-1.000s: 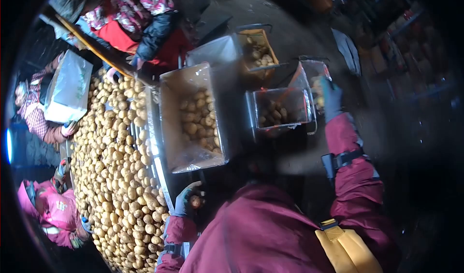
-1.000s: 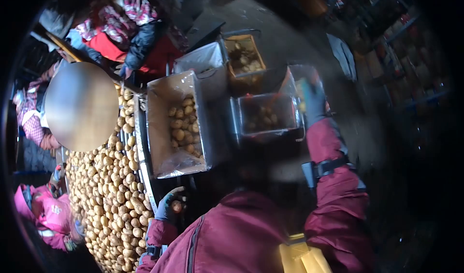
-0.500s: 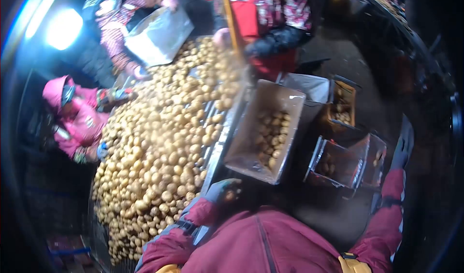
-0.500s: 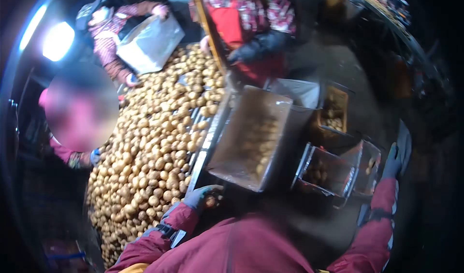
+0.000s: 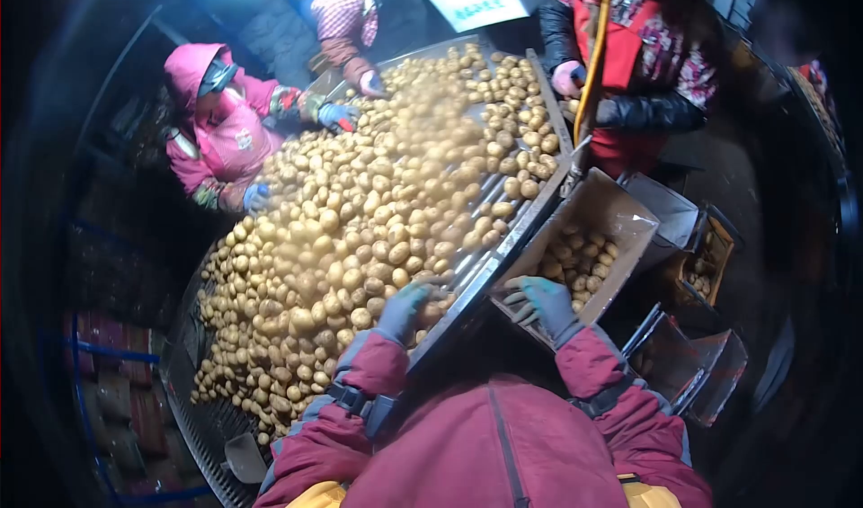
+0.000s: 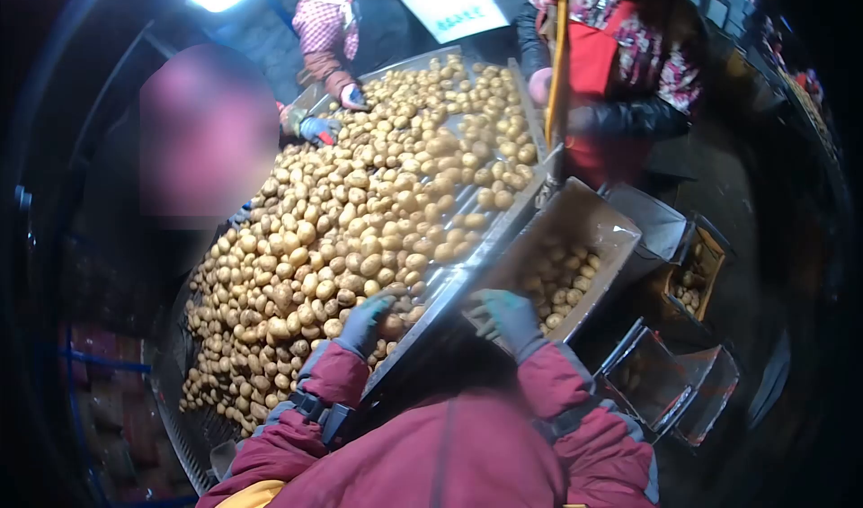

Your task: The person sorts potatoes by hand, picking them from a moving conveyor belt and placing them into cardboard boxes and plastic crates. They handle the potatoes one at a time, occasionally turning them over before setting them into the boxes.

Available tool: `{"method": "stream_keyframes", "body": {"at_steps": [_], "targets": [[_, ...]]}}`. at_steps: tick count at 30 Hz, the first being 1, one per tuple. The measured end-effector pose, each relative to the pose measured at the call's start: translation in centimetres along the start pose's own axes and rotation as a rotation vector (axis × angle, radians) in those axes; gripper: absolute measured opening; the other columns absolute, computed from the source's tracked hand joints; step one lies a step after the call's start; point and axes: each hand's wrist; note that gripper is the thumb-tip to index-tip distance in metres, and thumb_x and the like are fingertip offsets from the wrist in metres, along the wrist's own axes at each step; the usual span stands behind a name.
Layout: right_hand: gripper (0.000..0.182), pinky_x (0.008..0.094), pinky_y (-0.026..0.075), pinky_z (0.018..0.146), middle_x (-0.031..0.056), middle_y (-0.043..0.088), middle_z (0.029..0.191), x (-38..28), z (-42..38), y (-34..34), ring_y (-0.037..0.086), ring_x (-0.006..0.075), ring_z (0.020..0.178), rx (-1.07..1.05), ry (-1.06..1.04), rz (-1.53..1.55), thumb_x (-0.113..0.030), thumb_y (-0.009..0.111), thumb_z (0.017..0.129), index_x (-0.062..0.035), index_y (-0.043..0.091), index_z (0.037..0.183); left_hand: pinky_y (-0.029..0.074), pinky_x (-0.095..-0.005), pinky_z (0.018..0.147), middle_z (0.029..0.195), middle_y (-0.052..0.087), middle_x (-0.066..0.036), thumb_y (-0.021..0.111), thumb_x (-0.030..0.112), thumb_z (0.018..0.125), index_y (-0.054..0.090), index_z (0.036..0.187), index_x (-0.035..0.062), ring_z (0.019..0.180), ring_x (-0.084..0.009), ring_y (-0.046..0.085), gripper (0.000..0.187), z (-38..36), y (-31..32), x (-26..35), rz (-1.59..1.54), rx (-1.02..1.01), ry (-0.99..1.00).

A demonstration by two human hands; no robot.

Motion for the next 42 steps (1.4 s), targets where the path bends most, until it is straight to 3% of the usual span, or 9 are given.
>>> {"method": "stream_keyframes", "body": {"at_steps": [5,8,9,12,19,24,29,34,42], "targets": [[0.034,0.0253,0.055,0.053,0.0155,0.075,0.103,1.9,3.8,5.7,0.068,0.0177,0.060,-0.211,0.087,-0.137,-0.025,0.058,0.101,-0.0021,0.069,0.124,0.057,-0.0270,0.077,0.126,0.065,-0.011,0.063,0.025,0.100,0.056,0.141,0.0024,0.102,-0.0162,0.066,0.047,-2.0,-11.8,3.2,0.360,0.524,0.352],[0.033,0.0231,0.054,0.052,0.0137,0.075,0.100,2.6,5.7,7.1,0.069,0.0156,0.062,-0.212,0.083,-0.160,-0.025,0.054,0.104,-0.0013,0.069,0.123,0.057,-0.0317,0.067,0.140,0.054,-0.010,0.069,0.022,0.093,0.042,0.155,0.0150,0.107,-0.0192,0.062,0.068,-5.6,-12.9,6.6,0.309,0.743,0.251],[0.033,0.0221,0.053,0.051,0.0130,0.075,0.099,2.5,6.5,7.5,0.070,0.0145,0.063,-0.198,0.071,-0.161,-0.025,0.052,0.106,-0.0008,0.069,0.122,0.059,-0.0358,0.081,0.143,0.051,-0.012,0.071,0.018,0.091,0.040,0.156,0.0123,0.117,-0.0238,0.059,0.072,-3.3,-21.3,1.7,0.770,0.795,0.483],[0.030,0.0209,0.050,0.049,0.0107,0.074,0.092,-0.3,7.6,9.6,0.070,0.0148,0.062,-0.171,0.081,-0.158,-0.022,0.054,0.104,0.0006,0.070,0.117,0.040,-0.0425,0.114,0.155,0.040,-0.020,0.082,0.019,0.079,0.038,0.156,0.0045,0.137,-0.0343,0.046,0.090,-3.7,-21.1,0.7,1.126,0.706,0.541],[0.029,0.0245,0.052,0.056,0.0060,0.072,0.090,0.8,15.6,7.9,0.063,0.0093,0.067,0.018,-0.214,-0.430,-0.023,0.056,0.104,-0.0022,0.071,0.118,0.031,-0.0478,0.120,0.160,0.032,-0.026,0.090,0.046,0.067,0.031,0.159,0.0077,0.146,-0.0418,0.035,0.116,-0.7,-18.0,3.9,1.546,0.567,0.344],[0.029,0.0283,0.055,0.075,0.0076,0.074,0.103,0.1,19.6,4.4,0.068,0.0131,0.083,0.350,-0.494,-0.903,-0.021,0.060,0.102,-0.0031,0.070,0.122,0.034,-0.0466,0.118,0.156,0.040,-0.021,0.092,0.039,0.065,0.038,0.155,0.0068,0.139,-0.0391,0.042,0.109,3.5,-17.7,4.6,1.438,0.432,0.436],[0.035,0.0411,0.052,0.096,0.0181,0.071,0.117,-3.7,20.1,3.6,0.068,0.0352,0.109,0.550,-0.539,-1.198,-0.028,0.062,0.098,-0.0035,0.070,0.121,0.040,-0.0449,0.114,0.151,0.047,-0.017,0.089,0.036,0.068,0.045,0.150,0.0061,0.132,-0.0376,0.046,0.098,5.3,-15.1,6.6,1.517,0.239,0.396],[0.034,0.0494,0.050,0.091,0.0183,0.071,0.105,-2.5,23.5,-0.1,0.066,0.0376,0.100,0.571,-0.767,-1.481,-0.034,0.056,0.094,-0.0085,0.071,0.110,0.035,-0.0498,0.119,0.150,0.048,-0.019,0.089,0.045,0.064,0.047,0.149,0.0069,0.137,-0.0443,0.042,0.102,8.7,-12.8,5.4,1.628,0.249,0.384],[0.023,0.0517,0.045,0.078,0.0126,0.068,0.087,-3.8,23.9,0.8,0.063,0.0373,0.083,0.370,-0.470,-1.770,-0.034,0.058,0.097,-0.0133,0.069,0.096,0.019,-0.0585,0.124,0.155,0.040,-0.025,0.084,0.053,0.067,0.042,0.154,0.0081,0.147,-0.0557,0.021,0.107,12.5,-8.8,3.8,1.516,0.434,0.356]]}}
Point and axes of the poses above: each hand's wrist, its own z-axis towards the middle knuckle, its own y-axis out of the palm, x = y × z
